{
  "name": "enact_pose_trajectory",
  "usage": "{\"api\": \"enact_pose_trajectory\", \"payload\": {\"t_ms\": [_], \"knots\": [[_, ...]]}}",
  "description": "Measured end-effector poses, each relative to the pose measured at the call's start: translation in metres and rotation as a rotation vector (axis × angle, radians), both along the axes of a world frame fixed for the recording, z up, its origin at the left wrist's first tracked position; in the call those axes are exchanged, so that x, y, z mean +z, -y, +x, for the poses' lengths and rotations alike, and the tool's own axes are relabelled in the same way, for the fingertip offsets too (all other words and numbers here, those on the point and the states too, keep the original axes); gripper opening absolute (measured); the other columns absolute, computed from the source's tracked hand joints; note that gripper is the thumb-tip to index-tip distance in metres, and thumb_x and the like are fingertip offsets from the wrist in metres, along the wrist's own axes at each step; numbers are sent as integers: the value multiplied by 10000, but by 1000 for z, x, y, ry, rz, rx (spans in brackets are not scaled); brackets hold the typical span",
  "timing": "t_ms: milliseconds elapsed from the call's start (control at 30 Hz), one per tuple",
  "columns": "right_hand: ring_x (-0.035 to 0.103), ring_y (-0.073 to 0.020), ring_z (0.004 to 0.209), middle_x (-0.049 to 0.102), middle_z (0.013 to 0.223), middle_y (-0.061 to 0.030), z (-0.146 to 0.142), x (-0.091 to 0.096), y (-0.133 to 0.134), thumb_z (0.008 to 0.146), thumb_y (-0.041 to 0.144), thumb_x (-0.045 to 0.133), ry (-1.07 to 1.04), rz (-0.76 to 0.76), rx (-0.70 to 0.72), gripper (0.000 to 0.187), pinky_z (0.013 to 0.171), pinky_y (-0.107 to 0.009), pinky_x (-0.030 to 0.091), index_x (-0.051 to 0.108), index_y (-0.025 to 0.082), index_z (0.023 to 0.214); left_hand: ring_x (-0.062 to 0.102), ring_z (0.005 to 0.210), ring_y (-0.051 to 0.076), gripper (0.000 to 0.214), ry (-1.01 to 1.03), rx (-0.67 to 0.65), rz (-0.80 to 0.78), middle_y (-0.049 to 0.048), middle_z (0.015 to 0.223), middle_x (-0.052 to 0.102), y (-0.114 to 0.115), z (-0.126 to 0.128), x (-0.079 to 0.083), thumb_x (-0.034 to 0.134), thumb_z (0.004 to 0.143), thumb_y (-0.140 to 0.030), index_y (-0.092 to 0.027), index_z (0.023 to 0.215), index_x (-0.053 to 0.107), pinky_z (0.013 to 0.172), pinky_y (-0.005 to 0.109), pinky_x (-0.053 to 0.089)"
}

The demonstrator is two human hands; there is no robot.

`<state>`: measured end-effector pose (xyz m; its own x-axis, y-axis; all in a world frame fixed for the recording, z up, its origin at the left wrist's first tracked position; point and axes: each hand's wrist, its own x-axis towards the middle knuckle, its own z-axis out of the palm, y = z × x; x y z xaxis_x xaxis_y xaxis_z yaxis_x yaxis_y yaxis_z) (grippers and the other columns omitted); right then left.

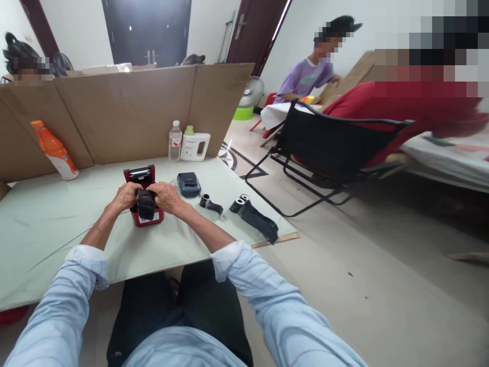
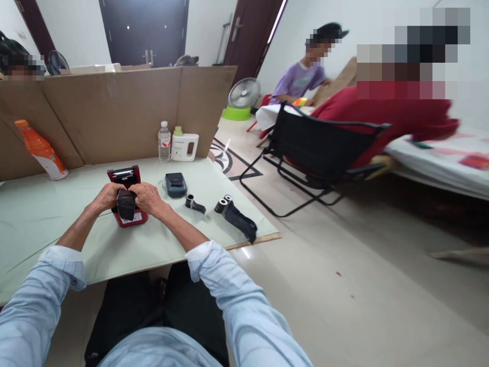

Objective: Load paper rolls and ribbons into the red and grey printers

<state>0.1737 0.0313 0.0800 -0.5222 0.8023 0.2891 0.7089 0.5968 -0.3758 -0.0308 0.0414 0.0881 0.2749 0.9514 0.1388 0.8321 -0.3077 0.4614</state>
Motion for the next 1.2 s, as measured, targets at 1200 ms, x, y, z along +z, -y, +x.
{"api": "enact_pose_trajectory", "payload": {"t_ms": [1200], "knots": [[652, -245, 1109, 743, 1192, -103, 1, -13, 5, 975, 154, 585, -144, 136, 166, 318, 951, -344, 500, 742, 210, 1246, 673, 792, 225, 243, 8, -63, -3, 33, 750, 745, 4, -2, -2, 592, 706, -212, -172, 829, 798, 727, 296, 477]]}}
